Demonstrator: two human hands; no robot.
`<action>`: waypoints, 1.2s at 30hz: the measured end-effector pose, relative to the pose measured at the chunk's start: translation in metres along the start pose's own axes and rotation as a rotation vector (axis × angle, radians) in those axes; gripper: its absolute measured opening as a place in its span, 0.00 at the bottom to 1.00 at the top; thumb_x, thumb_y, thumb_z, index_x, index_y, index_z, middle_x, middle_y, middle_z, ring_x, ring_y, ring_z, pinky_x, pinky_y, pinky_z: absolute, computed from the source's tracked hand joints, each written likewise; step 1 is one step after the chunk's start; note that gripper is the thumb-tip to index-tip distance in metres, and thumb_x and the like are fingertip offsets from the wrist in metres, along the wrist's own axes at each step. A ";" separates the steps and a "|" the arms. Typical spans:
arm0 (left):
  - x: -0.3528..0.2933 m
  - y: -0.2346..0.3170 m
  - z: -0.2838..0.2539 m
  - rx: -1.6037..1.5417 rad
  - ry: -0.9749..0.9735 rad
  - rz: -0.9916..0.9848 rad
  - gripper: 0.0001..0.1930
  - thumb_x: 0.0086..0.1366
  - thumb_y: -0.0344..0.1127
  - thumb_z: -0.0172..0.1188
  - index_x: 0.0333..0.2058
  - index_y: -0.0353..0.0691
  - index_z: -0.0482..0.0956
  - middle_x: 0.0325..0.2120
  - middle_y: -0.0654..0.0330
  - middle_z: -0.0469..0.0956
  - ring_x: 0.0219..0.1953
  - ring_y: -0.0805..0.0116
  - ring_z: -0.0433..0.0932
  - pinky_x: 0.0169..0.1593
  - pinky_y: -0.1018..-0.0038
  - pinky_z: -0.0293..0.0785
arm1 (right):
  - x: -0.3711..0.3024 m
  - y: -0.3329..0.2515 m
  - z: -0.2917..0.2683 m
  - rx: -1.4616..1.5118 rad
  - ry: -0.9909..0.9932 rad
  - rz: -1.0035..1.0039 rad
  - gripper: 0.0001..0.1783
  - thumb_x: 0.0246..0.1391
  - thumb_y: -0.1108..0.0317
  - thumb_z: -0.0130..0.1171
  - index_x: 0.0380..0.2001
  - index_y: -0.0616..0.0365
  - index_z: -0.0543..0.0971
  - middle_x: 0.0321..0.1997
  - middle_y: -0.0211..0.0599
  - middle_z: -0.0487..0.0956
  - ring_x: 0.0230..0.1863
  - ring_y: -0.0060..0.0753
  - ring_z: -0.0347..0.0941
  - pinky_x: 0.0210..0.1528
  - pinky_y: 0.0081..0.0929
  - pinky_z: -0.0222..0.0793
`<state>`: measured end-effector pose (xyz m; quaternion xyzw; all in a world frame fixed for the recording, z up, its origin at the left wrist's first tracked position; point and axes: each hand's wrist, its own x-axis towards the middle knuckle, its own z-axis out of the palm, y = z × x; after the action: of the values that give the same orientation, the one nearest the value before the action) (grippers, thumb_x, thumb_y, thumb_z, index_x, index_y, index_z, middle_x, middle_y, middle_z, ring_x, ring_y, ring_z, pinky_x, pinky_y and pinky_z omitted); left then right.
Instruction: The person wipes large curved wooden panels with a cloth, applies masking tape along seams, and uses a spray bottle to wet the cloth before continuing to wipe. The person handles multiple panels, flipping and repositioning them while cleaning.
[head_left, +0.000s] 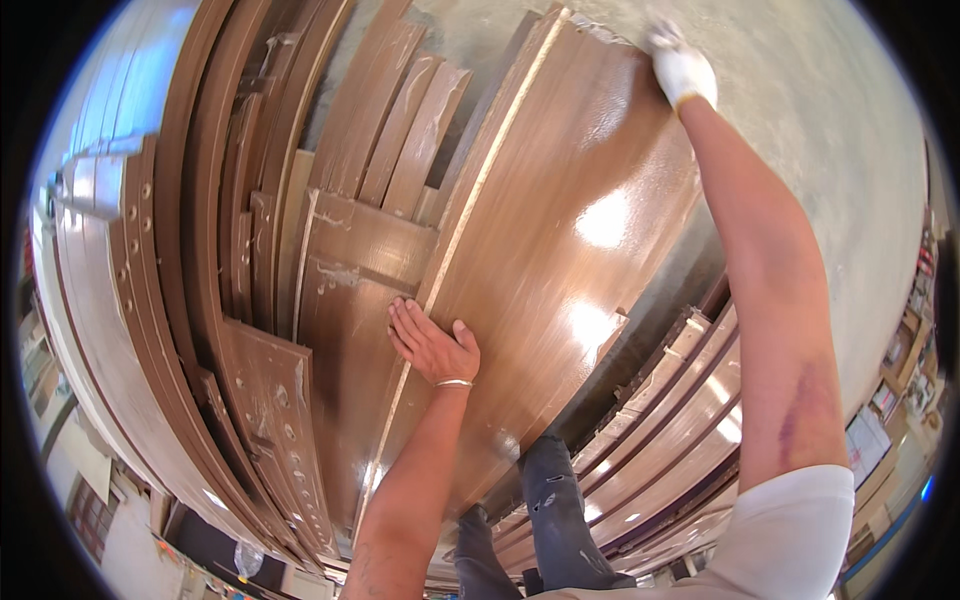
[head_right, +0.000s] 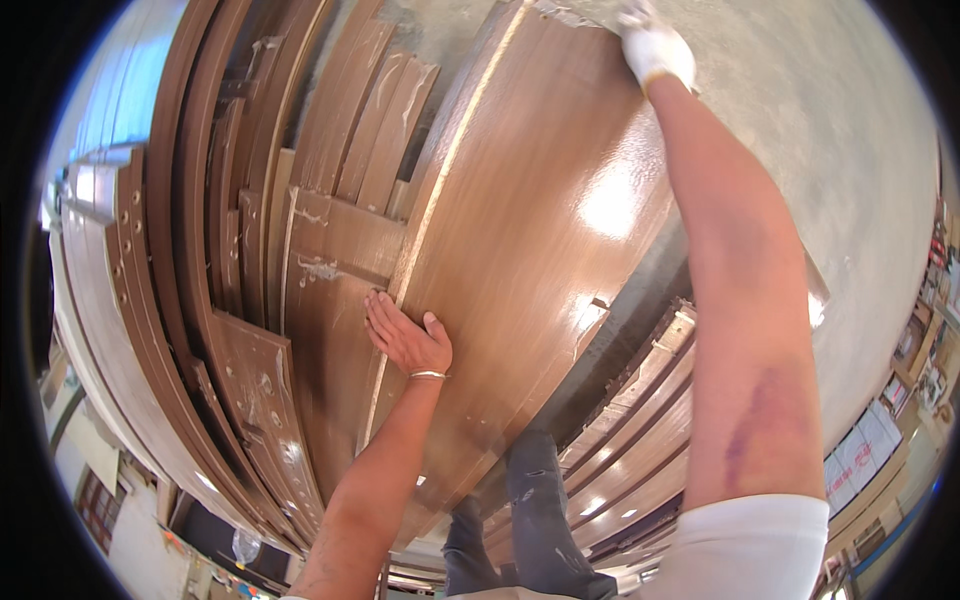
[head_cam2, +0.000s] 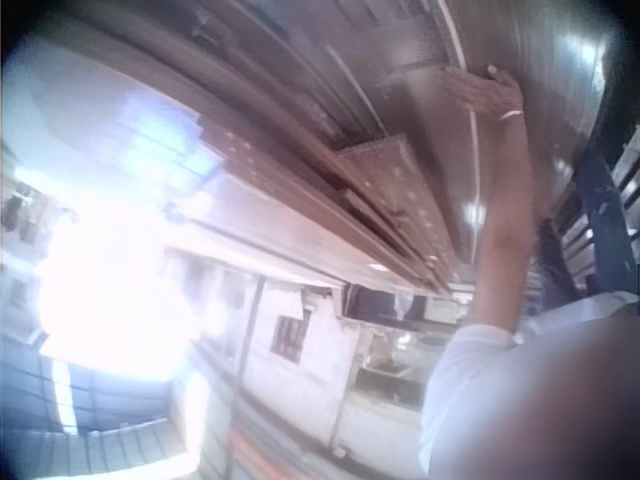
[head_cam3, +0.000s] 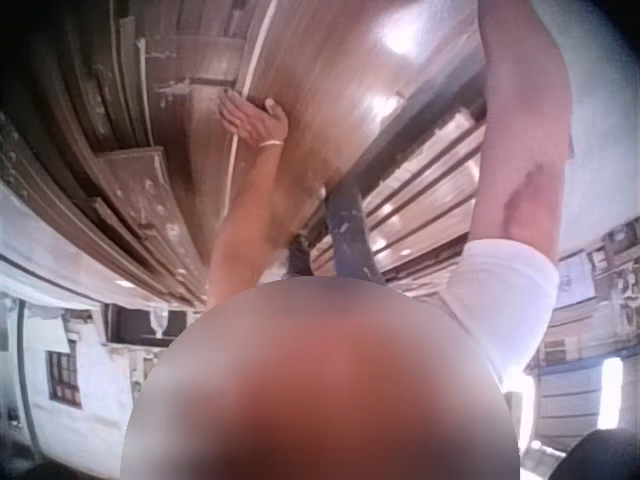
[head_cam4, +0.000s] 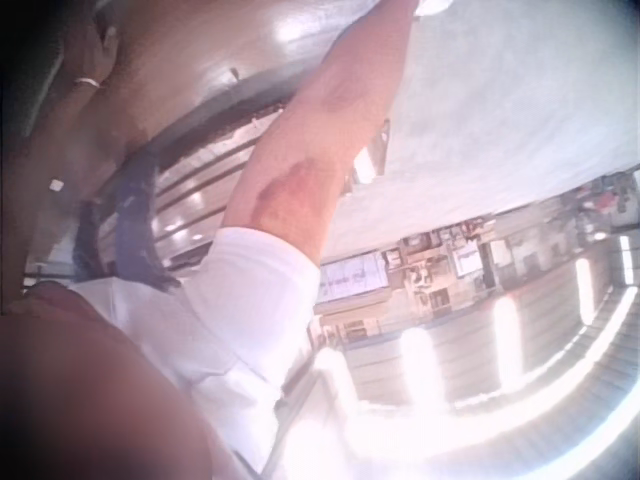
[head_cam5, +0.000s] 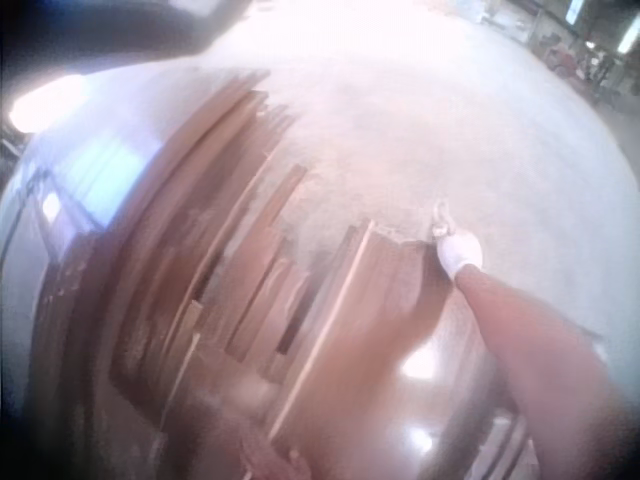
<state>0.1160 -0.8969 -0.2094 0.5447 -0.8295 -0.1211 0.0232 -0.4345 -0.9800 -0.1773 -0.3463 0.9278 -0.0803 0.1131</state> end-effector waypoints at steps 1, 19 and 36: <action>-0.001 -0.001 0.000 0.026 -0.024 0.004 0.43 0.67 0.48 0.51 0.72 0.24 0.51 0.74 0.35 0.53 0.77 0.36 0.50 0.76 0.39 0.43 | -0.019 0.030 0.000 -0.153 0.380 -0.168 0.22 0.65 0.68 0.51 0.61 0.46 0.79 0.58 0.39 0.82 0.57 0.39 0.79 0.60 0.34 0.73; -0.004 -0.002 0.007 0.084 0.077 0.095 0.40 0.73 0.49 0.42 0.74 0.25 0.49 0.75 0.38 0.53 0.77 0.40 0.51 0.76 0.44 0.45 | -0.160 0.090 0.016 0.236 0.086 0.033 0.21 0.60 0.62 0.59 0.56 0.43 0.85 0.60 0.41 0.82 0.62 0.48 0.77 0.65 0.38 0.73; -0.005 -0.003 0.012 0.062 0.059 0.024 0.44 0.66 0.47 0.52 0.73 0.27 0.50 0.75 0.38 0.52 0.77 0.38 0.49 0.76 0.43 0.44 | -0.211 0.068 0.045 0.013 0.362 -0.212 0.24 0.57 0.62 0.53 0.57 0.45 0.81 0.65 0.50 0.74 0.65 0.61 0.66 0.64 0.47 0.71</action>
<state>0.1187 -0.8913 -0.2218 0.5385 -0.8383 -0.0789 0.0320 -0.3102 -0.7930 -0.2030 -0.4210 0.8909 -0.1587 -0.0623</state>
